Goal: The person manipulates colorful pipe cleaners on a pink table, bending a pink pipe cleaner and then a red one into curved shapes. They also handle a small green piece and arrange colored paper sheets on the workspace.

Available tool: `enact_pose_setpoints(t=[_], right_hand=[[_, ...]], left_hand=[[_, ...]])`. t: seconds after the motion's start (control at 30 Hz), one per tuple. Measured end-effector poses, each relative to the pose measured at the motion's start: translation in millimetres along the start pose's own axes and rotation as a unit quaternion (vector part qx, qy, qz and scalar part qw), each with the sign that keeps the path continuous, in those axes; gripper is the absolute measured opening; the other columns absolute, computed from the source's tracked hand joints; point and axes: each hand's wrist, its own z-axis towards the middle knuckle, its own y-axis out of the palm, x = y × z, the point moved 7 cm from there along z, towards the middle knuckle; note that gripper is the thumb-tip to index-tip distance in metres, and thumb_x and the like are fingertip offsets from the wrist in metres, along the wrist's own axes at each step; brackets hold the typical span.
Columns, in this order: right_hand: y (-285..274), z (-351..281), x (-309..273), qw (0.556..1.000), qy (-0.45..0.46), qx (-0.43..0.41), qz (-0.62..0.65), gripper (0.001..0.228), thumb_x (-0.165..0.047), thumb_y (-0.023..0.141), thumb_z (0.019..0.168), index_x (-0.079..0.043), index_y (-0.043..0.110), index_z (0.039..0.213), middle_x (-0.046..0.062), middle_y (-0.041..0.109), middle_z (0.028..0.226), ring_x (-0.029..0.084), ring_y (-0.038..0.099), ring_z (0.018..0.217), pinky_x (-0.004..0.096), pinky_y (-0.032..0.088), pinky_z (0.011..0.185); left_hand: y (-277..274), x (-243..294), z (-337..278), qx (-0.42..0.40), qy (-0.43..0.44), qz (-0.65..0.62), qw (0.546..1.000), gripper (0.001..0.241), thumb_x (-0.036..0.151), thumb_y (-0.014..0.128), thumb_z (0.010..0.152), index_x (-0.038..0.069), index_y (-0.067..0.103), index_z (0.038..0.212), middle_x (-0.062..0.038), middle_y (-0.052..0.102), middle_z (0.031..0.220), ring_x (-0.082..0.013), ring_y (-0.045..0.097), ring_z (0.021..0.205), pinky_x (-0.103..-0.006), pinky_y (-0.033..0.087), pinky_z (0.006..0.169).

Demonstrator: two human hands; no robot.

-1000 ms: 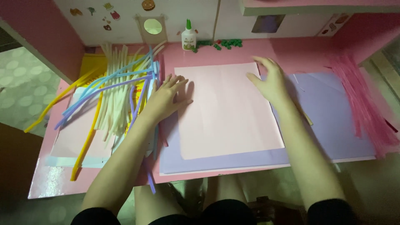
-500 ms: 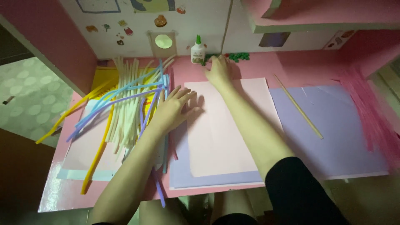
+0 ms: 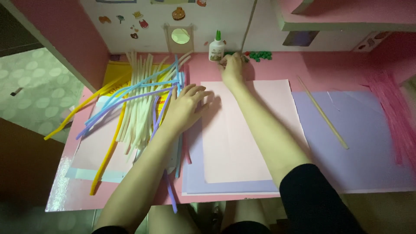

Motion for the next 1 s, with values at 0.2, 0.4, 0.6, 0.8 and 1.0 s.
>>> enact_pose_setpoints(t=[0.2, 0.4, 0.6, 0.8, 1.0], right_hand=[[-26.9, -8.4, -4.4, 0.986, -0.059, -0.005, 0.157, 0.011, -0.026, 0.072, 0.072, -0.023, 0.067, 0.081, -0.006, 0.064, 0.075, 0.014, 0.058, 0.079, 0.023, 0.042, 0.073], [-109.2, -101.9, -75.5, 0.811, 0.135, -0.145, 0.551, 0.023, -0.020, 0.066, 0.082, -0.003, 0.060, 0.096, 0.005, 0.062, 0.080, 0.005, 0.055, 0.060, 0.011, 0.037, 0.045], [-83.1, -129.2, -60.1, 0.720, 0.175, -0.200, 0.641, 0.021, -0.020, 0.062, 0.085, -0.004, 0.058, 0.098, 0.005, 0.060, 0.081, 0.009, 0.052, 0.062, 0.015, 0.032, 0.048], [-78.3, -136.3, -61.4, 0.714, 0.187, -0.235, 0.632, 0.018, -0.019, 0.061, 0.085, -0.004, 0.060, 0.095, 0.006, 0.063, 0.084, 0.010, 0.055, 0.065, 0.015, 0.034, 0.049], [-85.7, -140.7, -70.9, 0.706, 0.199, -0.244, 0.634, 0.022, -0.022, 0.060, 0.086, -0.002, 0.060, 0.094, 0.007, 0.061, 0.079, 0.011, 0.054, 0.065, 0.017, 0.034, 0.052]], left_hand=[[-11.0, -0.3, -1.8, 0.066, -0.006, -0.046, 0.997, 0.024, 0.031, 0.056, 0.085, 0.023, 0.060, 0.108, -0.002, 0.057, 0.108, -0.0255, 0.052, 0.106, -0.0479, 0.040, 0.084], [-41.2, 17.9, -7.3, 0.203, 0.034, -0.177, 0.963, 0.030, 0.025, 0.060, 0.086, 0.013, 0.056, 0.113, -0.007, 0.059, 0.094, -0.0263, 0.058, 0.078, -0.0396, 0.045, 0.070], [-47.4, 41.9, -15.1, 0.243, 0.082, -0.279, 0.925, 0.027, 0.016, 0.065, 0.083, 0.012, 0.058, 0.110, -0.007, 0.059, 0.089, -0.0245, 0.055, 0.072, -0.0361, 0.045, 0.071], [-34.1, 37.8, -11.3, 0.242, 0.088, -0.284, 0.924, 0.022, 0.011, 0.066, 0.081, 0.014, 0.062, 0.102, -0.002, 0.060, 0.085, -0.0194, 0.055, 0.067, -0.0321, 0.046, 0.069], [-39.4, 39.8, -13.6, 0.256, 0.089, -0.301, 0.914, 0.018, 0.007, 0.067, 0.081, 0.010, 0.063, 0.098, -0.005, 0.060, 0.084, -0.0199, 0.054, 0.063, -0.0327, 0.047, 0.066]])
